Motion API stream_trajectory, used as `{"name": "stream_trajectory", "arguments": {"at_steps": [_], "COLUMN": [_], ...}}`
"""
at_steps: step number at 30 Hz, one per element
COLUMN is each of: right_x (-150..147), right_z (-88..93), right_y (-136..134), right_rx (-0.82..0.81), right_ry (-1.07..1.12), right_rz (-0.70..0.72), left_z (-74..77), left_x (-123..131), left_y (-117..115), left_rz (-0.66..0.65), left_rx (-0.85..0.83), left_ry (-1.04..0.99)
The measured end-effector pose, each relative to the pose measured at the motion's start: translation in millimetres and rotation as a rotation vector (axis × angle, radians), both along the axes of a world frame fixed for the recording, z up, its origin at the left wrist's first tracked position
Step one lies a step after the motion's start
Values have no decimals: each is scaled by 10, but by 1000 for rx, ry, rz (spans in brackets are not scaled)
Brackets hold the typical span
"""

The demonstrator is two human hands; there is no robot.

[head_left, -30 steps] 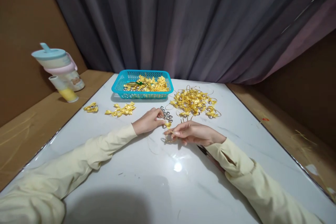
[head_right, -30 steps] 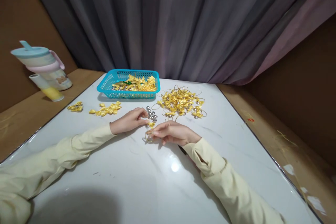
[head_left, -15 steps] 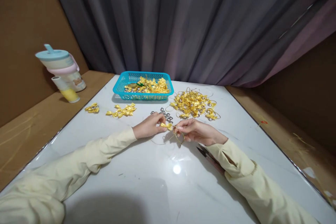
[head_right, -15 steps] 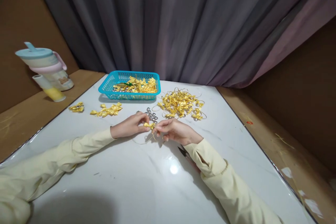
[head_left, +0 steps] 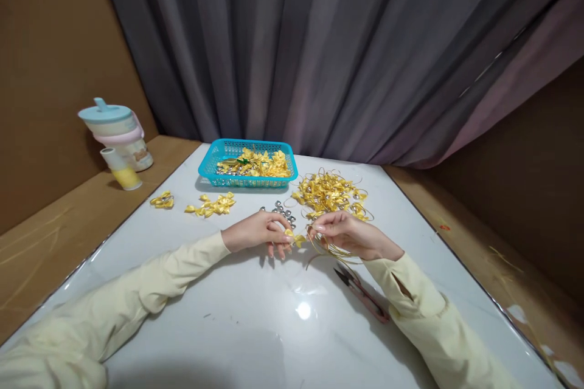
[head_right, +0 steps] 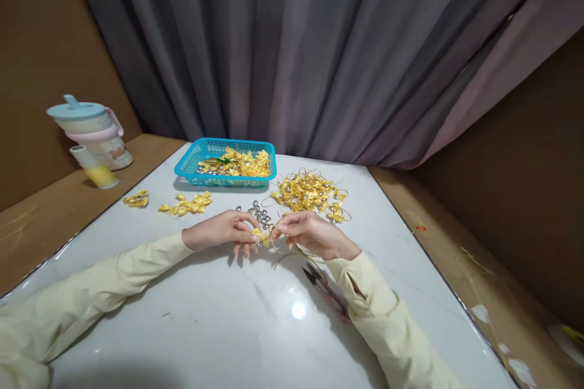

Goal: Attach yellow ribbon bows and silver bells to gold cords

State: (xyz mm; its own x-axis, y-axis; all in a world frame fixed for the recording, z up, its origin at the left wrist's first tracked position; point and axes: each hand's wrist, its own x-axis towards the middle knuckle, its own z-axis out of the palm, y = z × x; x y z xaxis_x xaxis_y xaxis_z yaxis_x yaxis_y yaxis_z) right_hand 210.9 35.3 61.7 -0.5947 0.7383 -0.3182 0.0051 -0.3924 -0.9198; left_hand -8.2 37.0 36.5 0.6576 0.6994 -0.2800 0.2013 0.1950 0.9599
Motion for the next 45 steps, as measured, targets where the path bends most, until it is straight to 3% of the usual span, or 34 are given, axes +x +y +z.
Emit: {"name": "stream_trajectory", "arguments": {"at_steps": [7,16,23,28,33,38,45], "right_x": [-21,-76,-139,-157,-101,67,172], "right_z": [31,12,-15,-12,69,135,118], "right_y": [-28,-72,-126,-146,-139,-63,48], "right_rx": [1,-17,-22,-19,16,83,190], "right_ry": [37,70,92,127,92,-83,-238], "right_rz": [32,63,91,129,138,246,358], "left_z": [-29,57,-82,-135,-50,84,342], "left_x": [-35,-36,20,67,77,64,-30], "left_y": [23,24,13,-63,-123,-159,-232], "left_rz": [98,244,217,92,75,104,-142], "left_rx": [-123,-280,-432,-470,-360,-43,193], "left_ry": [-67,-204,-279,-313,-241,-42,142]}}
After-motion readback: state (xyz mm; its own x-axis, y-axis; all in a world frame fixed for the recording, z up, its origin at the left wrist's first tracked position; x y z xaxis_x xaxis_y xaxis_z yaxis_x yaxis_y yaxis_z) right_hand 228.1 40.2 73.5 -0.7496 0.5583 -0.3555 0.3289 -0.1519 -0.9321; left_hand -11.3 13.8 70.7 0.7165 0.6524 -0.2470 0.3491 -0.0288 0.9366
